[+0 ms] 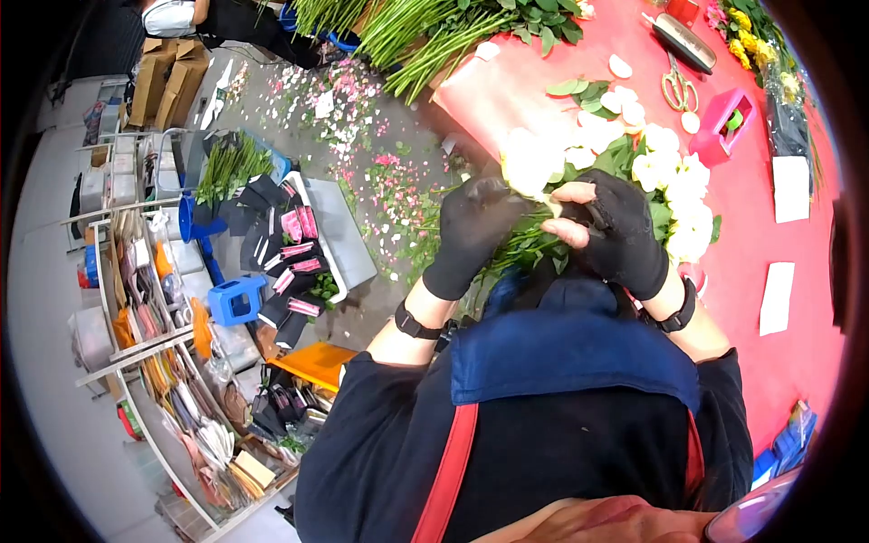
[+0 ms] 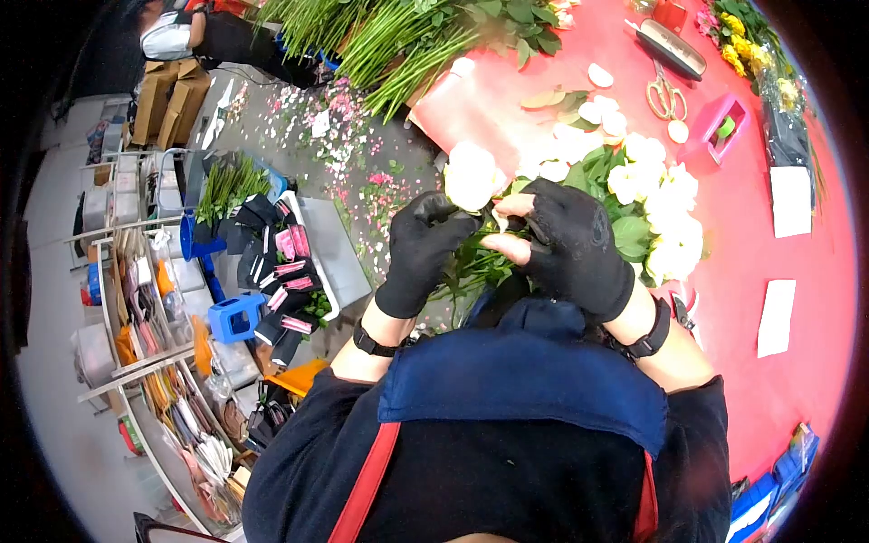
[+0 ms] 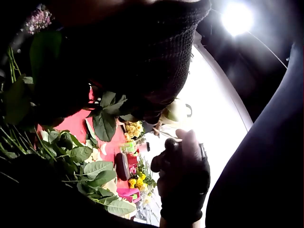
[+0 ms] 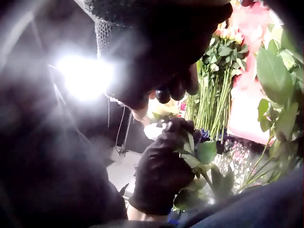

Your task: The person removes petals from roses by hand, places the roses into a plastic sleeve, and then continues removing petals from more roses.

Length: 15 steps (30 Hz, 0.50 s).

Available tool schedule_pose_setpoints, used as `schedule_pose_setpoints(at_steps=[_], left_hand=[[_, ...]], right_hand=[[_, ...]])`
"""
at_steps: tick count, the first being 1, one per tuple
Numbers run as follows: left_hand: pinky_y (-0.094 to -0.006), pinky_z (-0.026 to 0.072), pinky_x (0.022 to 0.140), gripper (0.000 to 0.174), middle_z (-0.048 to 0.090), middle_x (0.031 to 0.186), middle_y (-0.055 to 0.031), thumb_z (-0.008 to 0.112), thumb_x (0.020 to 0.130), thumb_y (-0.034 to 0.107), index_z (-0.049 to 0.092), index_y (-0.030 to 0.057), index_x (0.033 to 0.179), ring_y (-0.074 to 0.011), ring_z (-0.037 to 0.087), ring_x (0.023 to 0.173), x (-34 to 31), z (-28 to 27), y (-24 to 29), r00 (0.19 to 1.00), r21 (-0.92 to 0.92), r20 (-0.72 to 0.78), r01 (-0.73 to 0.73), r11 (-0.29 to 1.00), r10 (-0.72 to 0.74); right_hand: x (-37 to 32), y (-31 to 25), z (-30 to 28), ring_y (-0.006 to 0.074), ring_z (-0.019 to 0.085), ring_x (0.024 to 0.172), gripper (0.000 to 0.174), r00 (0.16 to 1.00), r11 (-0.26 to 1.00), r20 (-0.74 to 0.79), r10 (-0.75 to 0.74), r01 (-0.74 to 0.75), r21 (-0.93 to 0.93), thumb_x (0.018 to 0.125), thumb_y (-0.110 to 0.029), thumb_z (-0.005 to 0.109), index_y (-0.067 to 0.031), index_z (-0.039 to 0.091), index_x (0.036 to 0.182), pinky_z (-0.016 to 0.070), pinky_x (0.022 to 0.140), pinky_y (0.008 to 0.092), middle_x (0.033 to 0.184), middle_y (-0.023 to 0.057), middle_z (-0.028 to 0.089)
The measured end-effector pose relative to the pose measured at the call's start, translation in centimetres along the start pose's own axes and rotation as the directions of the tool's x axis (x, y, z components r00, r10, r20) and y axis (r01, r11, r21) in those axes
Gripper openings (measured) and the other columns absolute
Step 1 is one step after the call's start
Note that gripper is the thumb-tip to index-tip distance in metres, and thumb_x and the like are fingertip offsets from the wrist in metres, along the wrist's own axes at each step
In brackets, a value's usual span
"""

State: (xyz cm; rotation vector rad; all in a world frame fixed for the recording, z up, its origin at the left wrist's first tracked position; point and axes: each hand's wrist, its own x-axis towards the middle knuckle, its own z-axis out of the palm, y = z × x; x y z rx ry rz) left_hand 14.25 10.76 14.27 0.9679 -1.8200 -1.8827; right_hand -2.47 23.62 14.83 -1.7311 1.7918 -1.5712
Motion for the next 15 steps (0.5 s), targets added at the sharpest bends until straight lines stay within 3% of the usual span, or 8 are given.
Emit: schedule_pose_setpoints(at_steps=[3, 6, 10, 12, 15], left_hand=[[-0.0272, 0.0518, 0.073, 0.022, 0.072, 0.093, -0.0069, 0.071, 0.081, 0.004, 0.068, -0.0006, 0.102, -0.0107, 0.064, 0.081, 0.0, 1.0, -0.6, 0.998, -0.025, -0.025, -0.049, 0.998, 0.049], [-0.0269, 0.0514, 0.072, 0.021, 0.071, 0.092, -0.0056, 0.071, 0.082, 0.003, 0.067, -0.0005, 0.102, -0.0106, 0.064, 0.08, 0.2, 1.0, -2.5, 0.988, 0.098, -0.016, -0.151, 0.984, 0.153], [-0.027, 0.0518, 0.073, 0.02, 0.071, 0.092, -0.0052, 0.072, 0.083, 0.003, 0.067, -0.0003, 0.101, -0.0103, 0.064, 0.081, 0.1, 0.6, -2.2, 0.994, 0.198, 0.0, -0.111, 0.974, 0.113], [-0.0269, 0.0518, 0.074, 0.02, 0.071, 0.093, -0.0052, 0.072, 0.082, 0.003, 0.066, -0.0003, 0.101, -0.0102, 0.064, 0.081, 0.0, 0.5, -1.6, 0.996, 0.204, -0.001, -0.086, 0.975, 0.088], [-0.0267, 0.0519, 0.075, 0.023, 0.071, 0.096, -0.0062, 0.073, 0.082, 0.002, 0.067, -0.0003, 0.103, -0.0109, 0.065, 0.084, -0.4, 0.8, 0.4, 0.991, -0.071, -0.049, 0.123, 0.99, -0.126]], right_hand=[[0.5, -0.7, 0.6, 0.028, 0.061, 0.063, 0.026, 0.994, 0.993, -0.048, 0.096, -0.099, -0.06, 0.075, -0.017, 0.081, -0.0062, 0.067, 0.094, 0.0473, 0.057, 0.0372, 0.074, 0.0107, 0.062], [0.8, -0.5, 1.4, 0.0308, 0.062, 0.064, 0.022, 0.999, 0.997, -0.035, 0.011, -0.014, -0.072, 0.075, -0.015, 0.081, -0.0065, 0.066, 0.088, 0.0481, 0.057, 0.0384, 0.072, 0.0113, 0.061], [0.9, -0.7, 1.2, 0.0324, 0.062, 0.063, 0.017, 0.998, 0.977, -0.007, -0.055, 0.053, -0.205, 0.074, -0.011, 0.077, -0.007, 0.064, 0.084, 0.0487, 0.058, 0.0402, 0.073, 0.0115, 0.062], [0.0, 0.2, 1.5, 0.0321, 0.061, 0.062, 0.016, 0.999, 0.994, -0.035, -0.012, 0.008, -0.107, 0.075, -0.009, 0.076, -0.0071, 0.065, 0.086, 0.0484, 0.058, 0.04, 0.073, 0.0111, 0.062], [-0.5, 0.7, 0.7, 0.0314, 0.06, 0.062, 0.018, 1.0, 1.0, -0.003, -0.009, 0.009, -0.006, 0.076, -0.007, 0.074, -0.0067, 0.066, 0.092, 0.0477, 0.057, 0.0397, 0.073, 0.0108, 0.062]])
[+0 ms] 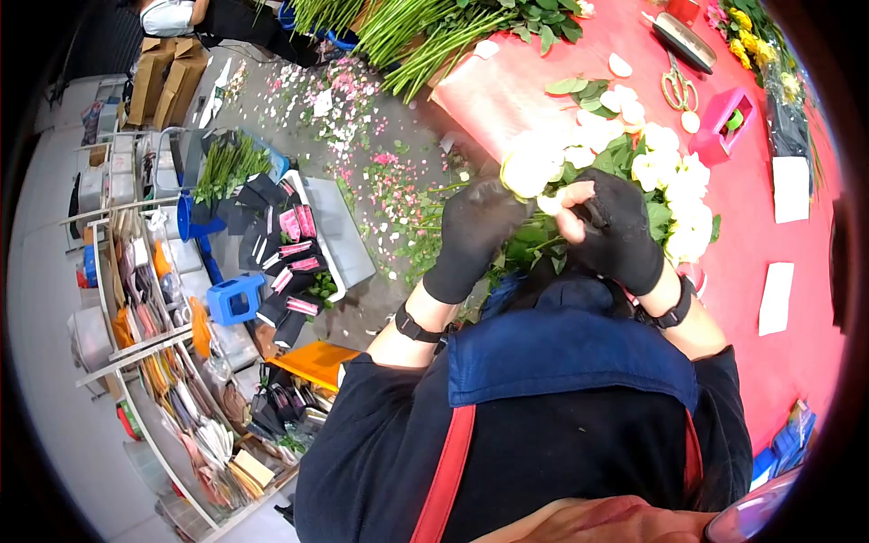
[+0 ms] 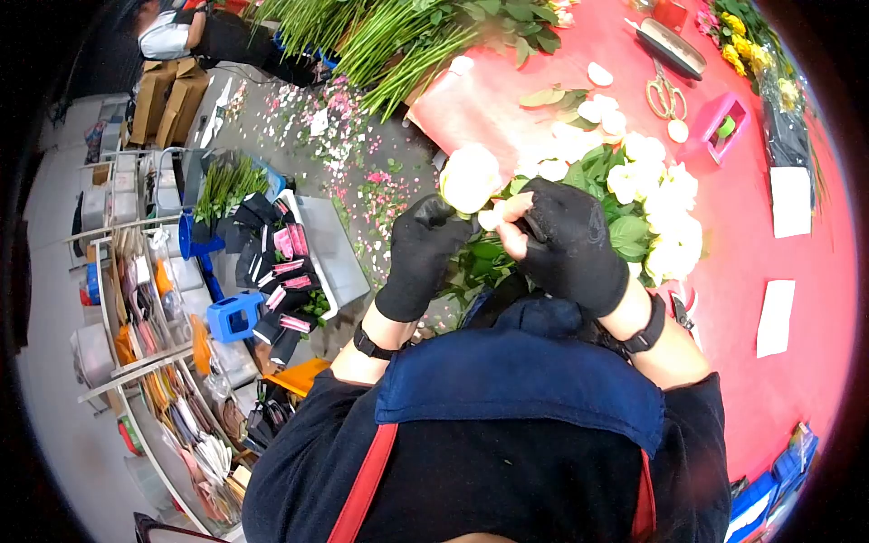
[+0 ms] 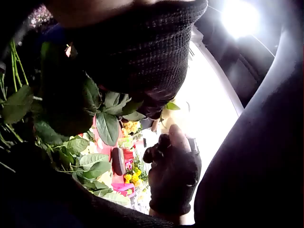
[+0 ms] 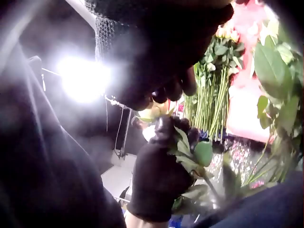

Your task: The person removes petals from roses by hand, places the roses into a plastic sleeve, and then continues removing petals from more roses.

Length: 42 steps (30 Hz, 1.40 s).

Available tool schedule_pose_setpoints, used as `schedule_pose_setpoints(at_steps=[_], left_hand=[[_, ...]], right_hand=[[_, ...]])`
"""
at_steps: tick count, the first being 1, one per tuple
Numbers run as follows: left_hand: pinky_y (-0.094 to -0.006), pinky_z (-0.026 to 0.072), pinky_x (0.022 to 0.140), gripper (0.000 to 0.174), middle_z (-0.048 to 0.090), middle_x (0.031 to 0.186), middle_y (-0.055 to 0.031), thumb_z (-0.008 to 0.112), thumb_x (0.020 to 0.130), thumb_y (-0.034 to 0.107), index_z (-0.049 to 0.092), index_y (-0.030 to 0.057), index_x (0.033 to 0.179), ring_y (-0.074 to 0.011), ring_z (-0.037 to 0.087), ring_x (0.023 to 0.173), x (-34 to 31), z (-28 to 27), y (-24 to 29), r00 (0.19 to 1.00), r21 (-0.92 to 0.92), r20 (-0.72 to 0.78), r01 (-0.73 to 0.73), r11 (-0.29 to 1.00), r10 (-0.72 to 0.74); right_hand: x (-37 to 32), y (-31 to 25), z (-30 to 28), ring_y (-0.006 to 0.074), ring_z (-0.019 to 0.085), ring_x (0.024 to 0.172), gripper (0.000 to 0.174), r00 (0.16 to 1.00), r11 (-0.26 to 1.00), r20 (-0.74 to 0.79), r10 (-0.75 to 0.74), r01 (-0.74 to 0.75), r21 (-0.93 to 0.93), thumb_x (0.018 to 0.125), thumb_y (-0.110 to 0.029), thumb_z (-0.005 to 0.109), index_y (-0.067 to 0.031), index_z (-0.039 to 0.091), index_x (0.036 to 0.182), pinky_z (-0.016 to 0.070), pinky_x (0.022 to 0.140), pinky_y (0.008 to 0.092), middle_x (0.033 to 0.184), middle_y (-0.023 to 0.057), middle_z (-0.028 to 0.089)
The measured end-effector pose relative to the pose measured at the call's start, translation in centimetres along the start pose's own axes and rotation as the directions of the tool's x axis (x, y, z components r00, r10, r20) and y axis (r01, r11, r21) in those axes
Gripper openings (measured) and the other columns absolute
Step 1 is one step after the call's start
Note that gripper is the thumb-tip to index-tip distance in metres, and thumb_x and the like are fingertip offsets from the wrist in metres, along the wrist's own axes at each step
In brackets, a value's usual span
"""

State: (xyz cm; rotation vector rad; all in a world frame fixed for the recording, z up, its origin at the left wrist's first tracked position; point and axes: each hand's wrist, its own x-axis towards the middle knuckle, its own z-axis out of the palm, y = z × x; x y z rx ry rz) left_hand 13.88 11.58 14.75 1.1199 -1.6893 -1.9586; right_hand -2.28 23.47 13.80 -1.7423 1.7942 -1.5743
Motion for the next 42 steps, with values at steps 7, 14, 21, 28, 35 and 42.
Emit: schedule_pose_setpoints(at_steps=[7, 14, 21, 28, 35, 42], left_hand=[[-0.0286, 0.0531, 0.082, 0.03, 0.071, 0.104, -0.0073, 0.072, 0.082, 0.002, 0.066, -0.0004, 0.111, -0.0132, 0.067, 0.092, 0.5, 0.6, -1.3, 0.981, 0.164, 0.03, -0.196, 0.967, 0.193], [-0.0302, 0.053, 0.086, 0.034, 0.071, 0.108, -0.0079, 0.074, 0.081, 0.003, 0.065, -0.0002, 0.114, -0.0144, 0.067, 0.096, 1.0, 0.5, -2.2, 0.953, 0.203, 0.087, -0.302, 0.931, 0.29], [-0.0299, 0.0527, 0.085, 0.034, 0.071, 0.108, -0.008, 0.074, 0.082, 0.004, 0.065, 0.0012, 0.114, -0.014, 0.067, 0.096, 0.7, 0.2, -3.3, 0.929, 0.331, 0.097, -0.37, 0.868, 0.358], [-0.0296, 0.0533, 0.082, 0.033, 0.072, 0.102, -0.0061, 0.074, 0.08, 0.005, 0.066, 0.0019, 0.112, -0.0131, 0.067, 0.089, 1.1, 0.7, -2.9, 0.887, 0.298, 0.104, -0.46, 0.836, 0.451], [-0.0306, 0.0541, 0.079, 0.031, 0.072, 0.102, -0.0081, 0.072, 0.08, 0.003, 0.066, 0.0012, 0.111, -0.0145, 0.068, 0.087, 0.3, 1.0, -0.9, 0.941, 0.289, 0.01, -0.325, 0.9, 0.337], [-0.0302, 0.0534, 0.081, 0.029, 0.072, 0.102, -0.0093, 0.072, 0.081, 0.002, 0.066, 0.0012, 0.11, -0.0152, 0.068, 0.091, 0.3, 1.8, -0.5, 0.931, 0.184, -0.048, -0.349, 0.919, 0.363]], right_hand=[[1.4, -2.2, -1.3, 0.0281, 0.059, 0.063, 0.017, 0.995, 0.995, -0.037, 0.094, -0.092, 0.042, 0.081, -0.009, 0.071, -0.0056, 0.068, 0.097, 0.0456, 0.058, 0.0364, 0.071, 0.0107, 0.058], [0.8, -1.3, -0.8, 0.0261, 0.058, 0.061, 0.016, 0.961, 0.961, 0.029, 0.274, -0.275, 0.039, 0.08, -0.01, 0.068, -0.0024, 0.068, 0.094, 0.0449, 0.058, 0.0363, 0.071, 0.0114, 0.058], [1.1, -0.9, -0.3, 0.0185, 0.056, 0.059, 0.02, 0.96, 0.965, -0.115, 0.254, -0.243, 0.098, 0.082, -0.013, 0.072, -0.0005, 0.069, 0.098, 0.044, 0.057, 0.0313, 0.069, 0.0091, 0.057], [1.2, -1.5, -0.6, 0.0143, 0.052, 0.056, 0.021, 0.873, 0.859, 0.1, 0.477, -0.487, 0.16, 0.082, -0.014, 0.075, 0.0, 0.07, 0.097, 0.0428, 0.056, 0.0301, 0.064, 0.007, 0.055], [0.8, -1.1, -0.2, 0.0214, 0.06, 0.059, 0.012, 0.962, 0.963, -0.042, 0.269, -0.267, 0.048, 0.084, -0.011, 0.072, -0.0009, 0.07, 0.089, 0.0465, 0.058, 0.0326, 0.068, 0.0101, 0.06], [0.5, -0.9, 0.0, 0.0194, 0.062, 0.063, 0.014, 0.949, 0.945, -0.07, 0.307, -0.296, 0.141, 0.083, -0.011, 0.072, -0.0017, 0.068, 0.091, 0.0474, 0.059, 0.0316, 0.073, 0.0098, 0.063]])
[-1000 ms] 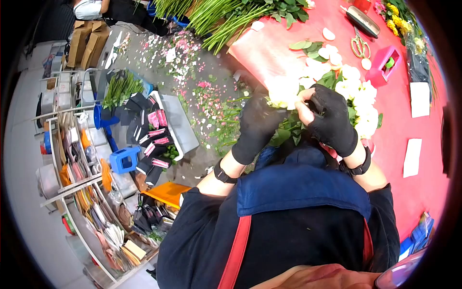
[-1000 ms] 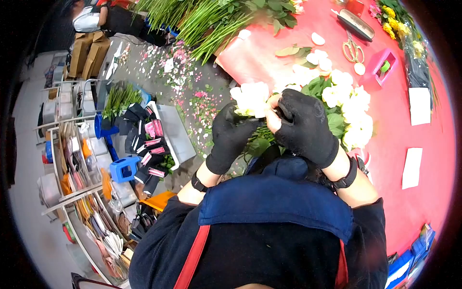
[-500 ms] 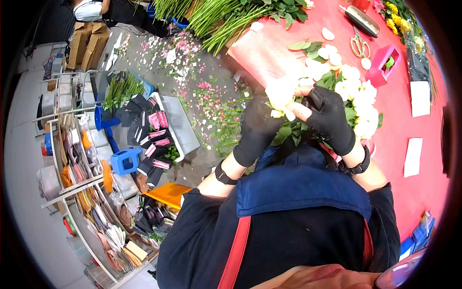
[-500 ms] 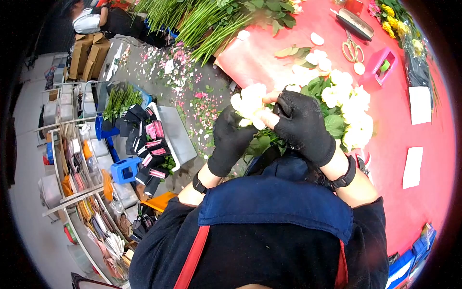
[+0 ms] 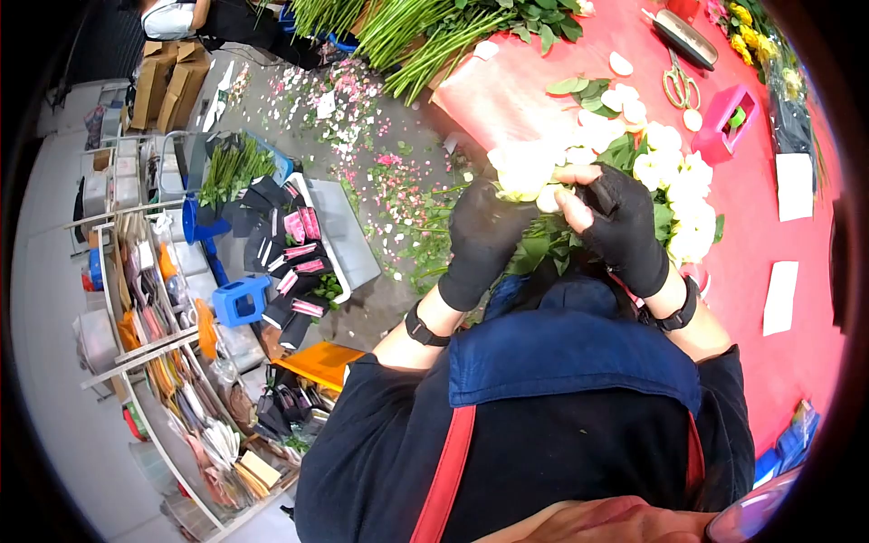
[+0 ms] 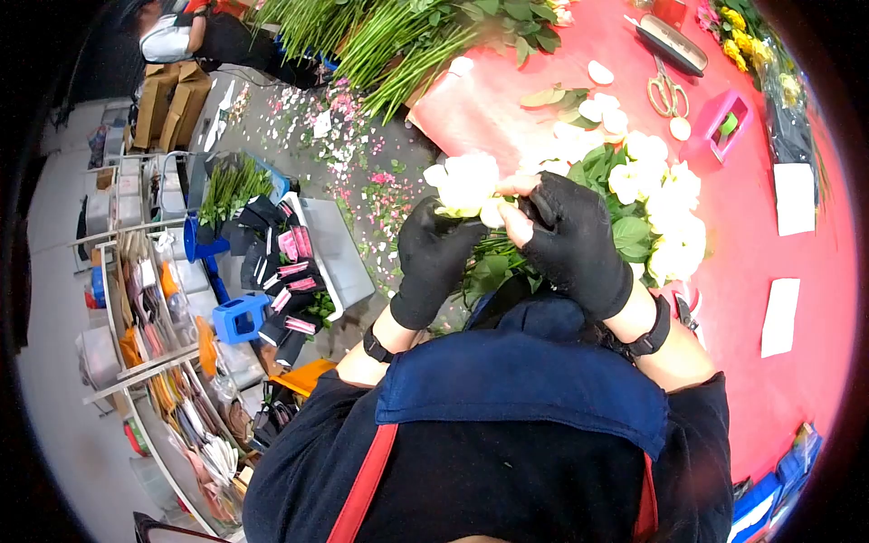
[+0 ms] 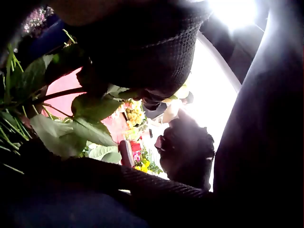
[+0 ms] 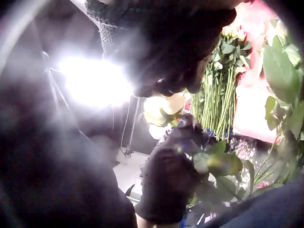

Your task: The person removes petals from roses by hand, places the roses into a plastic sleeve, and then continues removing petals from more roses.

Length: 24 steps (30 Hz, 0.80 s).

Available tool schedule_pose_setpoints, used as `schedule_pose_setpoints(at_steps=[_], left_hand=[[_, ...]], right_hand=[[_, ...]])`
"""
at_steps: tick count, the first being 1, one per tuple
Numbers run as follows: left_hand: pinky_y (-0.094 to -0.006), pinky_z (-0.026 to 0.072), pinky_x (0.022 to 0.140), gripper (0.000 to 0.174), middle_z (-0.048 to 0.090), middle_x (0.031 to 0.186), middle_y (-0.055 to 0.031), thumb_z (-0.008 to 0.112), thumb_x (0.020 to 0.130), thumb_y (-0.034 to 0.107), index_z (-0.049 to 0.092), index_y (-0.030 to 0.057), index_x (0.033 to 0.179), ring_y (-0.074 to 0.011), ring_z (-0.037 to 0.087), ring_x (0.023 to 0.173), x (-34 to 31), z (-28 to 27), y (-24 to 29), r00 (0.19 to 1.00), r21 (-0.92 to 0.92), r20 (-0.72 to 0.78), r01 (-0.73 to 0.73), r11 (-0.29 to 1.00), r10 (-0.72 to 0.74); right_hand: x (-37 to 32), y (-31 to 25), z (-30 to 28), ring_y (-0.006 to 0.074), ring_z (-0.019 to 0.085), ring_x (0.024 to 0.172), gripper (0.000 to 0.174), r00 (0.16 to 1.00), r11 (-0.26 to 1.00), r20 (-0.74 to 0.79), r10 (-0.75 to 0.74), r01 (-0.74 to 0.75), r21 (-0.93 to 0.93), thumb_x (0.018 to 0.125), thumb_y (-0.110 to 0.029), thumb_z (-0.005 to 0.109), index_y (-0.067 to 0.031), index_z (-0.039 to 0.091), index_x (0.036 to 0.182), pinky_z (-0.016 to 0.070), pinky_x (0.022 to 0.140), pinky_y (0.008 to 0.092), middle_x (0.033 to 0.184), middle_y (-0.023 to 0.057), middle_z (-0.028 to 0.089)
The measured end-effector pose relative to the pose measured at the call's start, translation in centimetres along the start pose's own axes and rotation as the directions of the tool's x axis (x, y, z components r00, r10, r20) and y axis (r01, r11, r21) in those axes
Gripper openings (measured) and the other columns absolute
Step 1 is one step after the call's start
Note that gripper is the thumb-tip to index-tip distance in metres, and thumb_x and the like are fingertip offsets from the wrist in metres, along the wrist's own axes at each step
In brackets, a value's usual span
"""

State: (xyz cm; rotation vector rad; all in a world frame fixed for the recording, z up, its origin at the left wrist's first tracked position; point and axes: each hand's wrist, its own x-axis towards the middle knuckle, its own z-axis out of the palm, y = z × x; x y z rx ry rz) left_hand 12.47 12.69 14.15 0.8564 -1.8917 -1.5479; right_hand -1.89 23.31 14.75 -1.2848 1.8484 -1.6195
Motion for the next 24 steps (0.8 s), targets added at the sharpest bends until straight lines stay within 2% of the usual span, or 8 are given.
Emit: schedule_pose_setpoints(at_steps=[5, 8, 10, 13, 16, 19, 22, 24], left_hand=[[-0.0298, 0.0532, 0.08, 0.027, 0.072, 0.1, -0.0084, 0.073, 0.081, 0.004, 0.066, 0.0017, 0.107, -0.0138, 0.067, 0.089, 0.4, 0.1, 1.3, 0.997, 0.057, 0.081, -0.005, 0.998, 0.0], [-0.0295, 0.0532, 0.077, 0.026, 0.072, 0.097, -0.0079, 0.072, 0.08, 0.005, 0.066, 0.0015, 0.105, -0.0129, 0.067, 0.086, -0.2, -0.1, -1.0, 0.998, 0.054, 0.064, -0.021, 0.998, 0.018], [-0.0287, 0.0529, 0.075, 0.023, 0.071, 0.094, -0.0079, 0.071, 0.08, 0.005, 0.066, 0.0015, 0.103, -0.0119, 0.066, 0.084, -0.3, -0.4, -2.5, 0.993, 0.191, 0.075, -0.103, 0.976, 0.091], [-0.0375, 0.0512, 0.076, 0.031, 0.068, 0.097, -0.0134, 0.075, 0.081, 0.022, 0.069, 0.0029, 0.104, -0.0289, 0.066, 0.089, -0.7, -0.6, -2.8, 0.989, 0.263, 0.03, 0.13, 0.956, -0.143], [-0.0366, 0.0519, 0.072, 0.029, 0.069, 0.091, -0.0135, 0.077, 0.08, 0.023, 0.07, 0.0026, 0.1, -0.0281, 0.067, 0.082, 0.0, -0.3, -1.7, 0.978, 0.042, 0.033, 0.205, 0.978, -0.206], [-0.0259, 0.0504, 0.07, 0.024, 0.072, 0.094, -0.0059, 0.068, 0.084, 0.004, 0.068, -0.0027, 0.107, -0.01, 0.064, 0.078, 0.1, -0.6, -2.3, 0.994, 0.058, 0.092, 0.057, 0.997, -0.062], [-0.0257, 0.0501, 0.07, 0.023, 0.072, 0.093, -0.0063, 0.068, 0.084, 0.004, 0.068, -0.0039, 0.105, -0.01, 0.063, 0.078, 0.3, -0.7, -1.8, 0.961, -0.06, 0.017, 0.276, 0.959, -0.276], [-0.0256, 0.0501, 0.071, 0.023, 0.072, 0.093, -0.0065, 0.068, 0.084, 0.004, 0.068, -0.0042, 0.105, -0.0099, 0.063, 0.079, 0.5, -0.7, -0.4, 0.954, -0.17, 0.01, 0.297, 0.94, -0.299]], right_hand=[[0.2, 0.3, 0.4, 0.0166, 0.061, 0.062, 0.016, 0.984, 0.973, 0.051, 0.172, -0.178, 0.15, 0.081, -0.012, 0.074, -0.001, 0.068, 0.092, 0.0468, 0.059, 0.031, 0.072, 0.0094, 0.063], [0.4, 0.2, 0.2, 0.0164, 0.06, 0.062, 0.015, 0.962, 0.965, 0.088, 0.258, -0.261, 0.023, 0.082, -0.011, 0.074, -0.0002, 0.068, 0.091, 0.0468, 0.059, 0.031, 0.072, 0.0092, 0.063], [0.3, 0.5, 0.3, 0.0163, 0.06, 0.062, 0.014, 0.982, 0.982, 0.078, 0.173, -0.177, 0.058, 0.083, -0.01, 0.073, 0.0002, 0.068, 0.09, 0.0466, 0.059, 0.0308, 0.071, 0.0092, 0.063], [0.2, 0.9, 0.5, 0.0155, 0.059, 0.062, 0.012, 0.997, 0.996, 0.037, 0.072, -0.073, 0.047, 0.084, -0.009, 0.073, 0.0005, 0.068, 0.088, 0.0465, 0.059, 0.0304, 0.071, 0.0091, 0.062], [-0.1, 1.0, 0.6, 0.0142, 0.059, 0.063, 0.01, 0.998, 0.997, 0.012, 0.061, -0.061, 0.037, 0.085, -0.008, 0.072, 0.0007, 0.069, 0.088, 0.0467, 0.06, 0.0298, 0.071, 0.0082, 0.062], [-0.3, 1.1, 0.5, 0.013, 0.059, 0.065, 0.01, 0.99, 0.985, -0.005, 0.139, -0.138, 0.1, 0.085, -0.008, 0.071, 0.001, 0.069, 0.088, 0.047, 0.062, 0.0288, 0.072, 0.0068, 0.064], [-0.3, 1.0, 0.2, 0.0118, 0.059, 0.068, 0.009, 0.968, 0.961, -0.061, 0.243, -0.231, 0.15, 0.086, -0.008, 0.07, 0.0011, 0.069, 0.088, 0.047, 0.064, 0.0278, 0.075, 0.0056, 0.065], [-0.2, 0.7, -0.5, 0.0108, 0.058, 0.071, 0.009, 0.95, 0.943, -0.074, 0.304, -0.288, 0.166, 0.086, -0.007, 0.07, 0.0008, 0.069, 0.089, 0.0466, 0.066, 0.0272, 0.076, 0.0047, 0.064]])
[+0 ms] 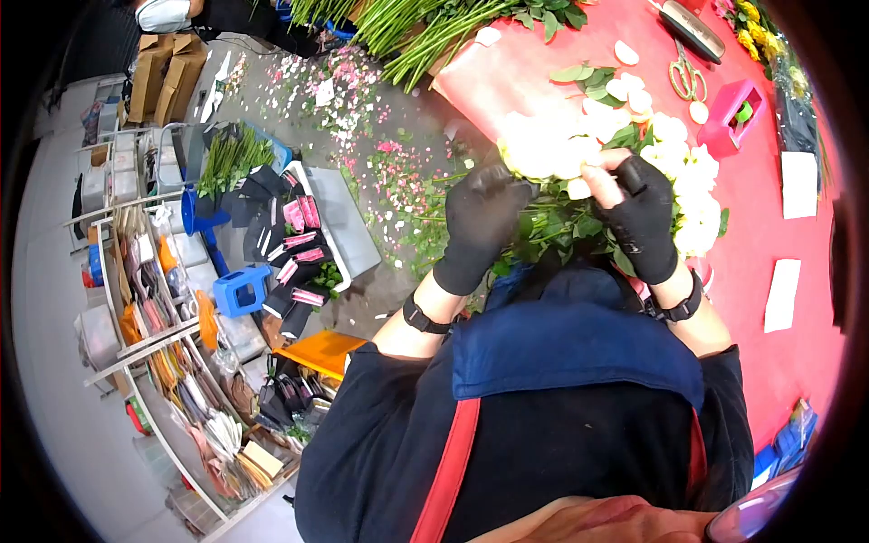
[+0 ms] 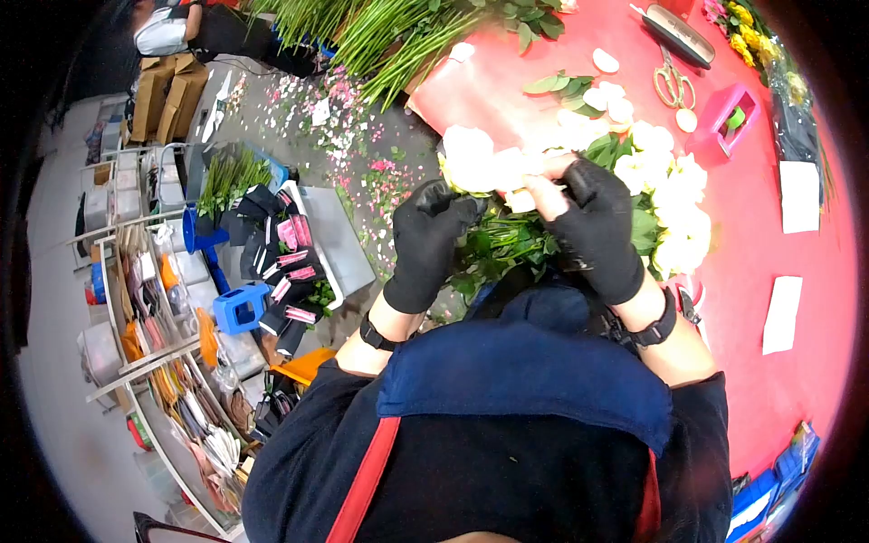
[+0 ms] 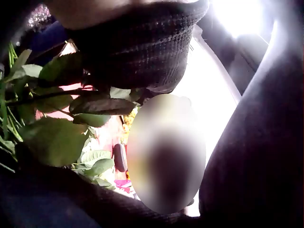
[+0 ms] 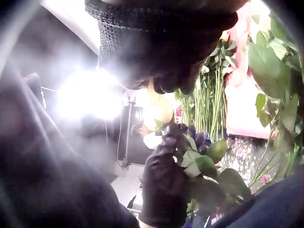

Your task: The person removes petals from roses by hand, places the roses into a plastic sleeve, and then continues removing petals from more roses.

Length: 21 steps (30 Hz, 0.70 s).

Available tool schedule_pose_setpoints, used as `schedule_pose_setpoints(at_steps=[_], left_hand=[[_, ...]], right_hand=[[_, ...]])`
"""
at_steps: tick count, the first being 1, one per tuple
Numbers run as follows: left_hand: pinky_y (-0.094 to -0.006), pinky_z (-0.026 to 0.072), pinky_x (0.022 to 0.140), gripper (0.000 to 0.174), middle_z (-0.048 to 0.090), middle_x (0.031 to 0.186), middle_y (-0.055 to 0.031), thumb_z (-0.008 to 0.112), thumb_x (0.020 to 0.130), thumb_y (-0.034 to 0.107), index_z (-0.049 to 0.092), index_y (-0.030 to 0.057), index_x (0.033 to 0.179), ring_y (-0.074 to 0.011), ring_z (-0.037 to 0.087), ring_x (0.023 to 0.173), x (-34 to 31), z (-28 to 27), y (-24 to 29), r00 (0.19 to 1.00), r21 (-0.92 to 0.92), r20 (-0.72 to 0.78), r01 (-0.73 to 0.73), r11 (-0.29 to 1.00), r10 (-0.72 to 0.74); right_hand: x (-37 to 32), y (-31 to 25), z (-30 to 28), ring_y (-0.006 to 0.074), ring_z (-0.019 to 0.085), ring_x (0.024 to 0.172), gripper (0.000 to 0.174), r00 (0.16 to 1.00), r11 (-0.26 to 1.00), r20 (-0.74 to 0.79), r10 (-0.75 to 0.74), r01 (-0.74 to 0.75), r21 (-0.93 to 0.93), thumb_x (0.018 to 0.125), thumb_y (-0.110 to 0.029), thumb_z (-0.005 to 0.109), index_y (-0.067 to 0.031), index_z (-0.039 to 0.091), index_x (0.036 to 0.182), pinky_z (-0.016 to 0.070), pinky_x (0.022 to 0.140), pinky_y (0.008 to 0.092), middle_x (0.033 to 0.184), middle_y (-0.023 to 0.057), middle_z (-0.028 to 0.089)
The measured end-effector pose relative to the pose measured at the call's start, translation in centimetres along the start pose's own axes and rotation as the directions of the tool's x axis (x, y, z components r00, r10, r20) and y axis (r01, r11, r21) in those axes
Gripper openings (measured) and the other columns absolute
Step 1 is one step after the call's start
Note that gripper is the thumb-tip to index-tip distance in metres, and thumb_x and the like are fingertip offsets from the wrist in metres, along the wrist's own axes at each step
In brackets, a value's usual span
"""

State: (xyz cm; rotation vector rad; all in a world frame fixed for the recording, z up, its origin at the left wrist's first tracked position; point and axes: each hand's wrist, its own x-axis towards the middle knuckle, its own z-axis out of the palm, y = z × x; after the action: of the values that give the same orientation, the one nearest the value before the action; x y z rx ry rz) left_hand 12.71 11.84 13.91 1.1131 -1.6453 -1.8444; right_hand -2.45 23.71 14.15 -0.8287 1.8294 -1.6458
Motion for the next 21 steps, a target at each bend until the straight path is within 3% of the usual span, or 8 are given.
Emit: schedule_pose_setpoints(at_steps=[3, 5, 9, 10, 13, 14, 18, 21], left_hand=[[-0.0245, 0.0491, 0.073, 0.021, 0.071, 0.093, -0.0056, 0.067, 0.085, 0.004, 0.069, -0.0045, 0.104, -0.0089, 0.062, 0.08, 0.1, -0.9, 0.7, 1.0, -0.007, -0.011, 0.012, 1.0, -0.012], [-0.0237, 0.0481, 0.072, 0.02, 0.071, 0.093, -0.0045, 0.066, 0.086, 0.004, 0.069, -0.0046, 0.103, -0.0082, 0.062, 0.079, 0.5, -1.6, 0.3, 1.0, 0.01, -0.011, -0.017, 1.0, 0.017], [-0.0222, 0.0469, 0.071, 0.021, 0.07, 0.092, -0.0025, 0.064, 0.089, 0.007, 0.069, -0.0045, 0.106, -0.0068, 0.06, 0.08, 1.0, -3.3, 0.4, 0.997, 0.007, 0.056, 0.058, 0.998, -0.059], [-0.0224, 0.0474, 0.071, 0.025, 0.069, 0.091, -0.0016, 0.065, 0.087, 0.008, 0.069, -0.0036, 0.109, -0.007, 0.06, 0.079, 1.1, -3.7, 0.5, 0.996, 0.151, 0.046, 0.074, 0.986, -0.081], [-0.0231, 0.0476, 0.069, 0.029, 0.069, 0.092, -0.0007, 0.065, 0.086, 0.009, 0.068, -0.0032, 0.112, -0.0074, 0.06, 0.078, 1.1, -4.4, 0.4, 0.979, 0.043, 0.144, 0.138, 0.989, -0.143], [-0.0242, 0.0495, 0.071, 0.033, 0.07, 0.096, -0.0019, 0.065, 0.085, 0.01, 0.067, -0.0034, 0.115, -0.0086, 0.062, 0.081, 1.3, -4.8, 0.2, 0.972, 0.044, 0.202, 0.11, 0.993, -0.117], [-0.0243, 0.0502, 0.073, 0.033, 0.071, 0.099, -0.0039, 0.065, 0.087, 0.01, 0.066, -0.0031, 0.117, -0.0089, 0.063, 0.082, 1.2, -4.0, 0.6, 0.964, 0.113, 0.217, 0.129, 0.985, -0.151], [-0.0235, 0.0494, 0.069, 0.032, 0.071, 0.099, -0.0033, 0.066, 0.089, 0.01, 0.066, -0.0025, 0.118, -0.008, 0.063, 0.079, 1.9, -3.9, -0.4, 0.941, 0.155, 0.339, -0.055, 0.986, -0.001]], right_hand=[[0.1, -0.1, -1.0, 0.0074, 0.056, 0.068, 0.012, 0.998, 0.995, -0.049, 0.027, -0.032, -0.099, 0.088, -0.011, 0.072, 0.0003, 0.068, 0.09, 0.044, 0.061, 0.0239, 0.076, 0.001, 0.063], [0.6, -0.1, -1.8, 0.0061, 0.055, 0.069, 0.015, 0.982, 0.981, -0.039, 0.187, -0.189, -0.051, 0.09, -0.013, 0.072, -0.0004, 0.068, 0.098, 0.0446, 0.062, 0.0232, 0.077, -0.001, 0.062], [2.0, 0.1, -2.1, 0.009, 0.06, 0.082, 0.023, 0.996, 0.998, 0.054, 0.066, -0.065, -0.019, 0.089, -0.012, 0.073, 0.0001, 0.068, 0.108, 0.0479, 0.074, 0.0242, 0.093, 0.0026, 0.065], [2.1, 0.1, -2.0, 0.0101, 0.061, 0.085, 0.023, 0.998, 1.0, 0.063, 0.029, -0.029, 0.005, 0.089, -0.011, 0.073, 0.0005, 0.067, 0.108, 0.0482, 0.077, 0.0249, 0.097, 0.0037, 0.066], [2.4, 0.2, -1.4, 0.0142, 0.063, 0.095, 0.022, 0.992, 0.992, 0.033, -0.125, 0.124, 0.037, 0.088, -0.009, 0.072, 0.0018, 0.068, 0.107, 0.0486, 0.084, 0.0277, 0.108, 0.0068, 0.066], [2.5, -0.5, -1.5, 0.0181, 0.062, 0.102, 0.016, 0.969, 0.959, 0.061, -0.241, 0.247, -0.137, 0.087, -0.006, 0.071, 0.0023, 0.069, 0.101, 0.0485, 0.089, 0.0319, 0.111, 0.009, 0.065], [2.7, -0.6, -1.0, 0.0212, 0.062, 0.103, 0.012, 0.93, 0.929, 0.136, -0.343, 0.357, -0.098, 0.085, -0.005, 0.07, 0.0021, 0.069, 0.094, 0.0482, 0.088, 0.0325, 0.108, 0.0104, 0.066], [2.7, -0.6, -1.0, 0.0211, 0.063, 0.1, 0.016, 0.952, 0.957, 0.183, -0.247, 0.269, -0.105, 0.086, -0.01, 0.07, 0.0012, 0.069, 0.097, 0.0489, 0.086, 0.032, 0.107, 0.0106, 0.067]])
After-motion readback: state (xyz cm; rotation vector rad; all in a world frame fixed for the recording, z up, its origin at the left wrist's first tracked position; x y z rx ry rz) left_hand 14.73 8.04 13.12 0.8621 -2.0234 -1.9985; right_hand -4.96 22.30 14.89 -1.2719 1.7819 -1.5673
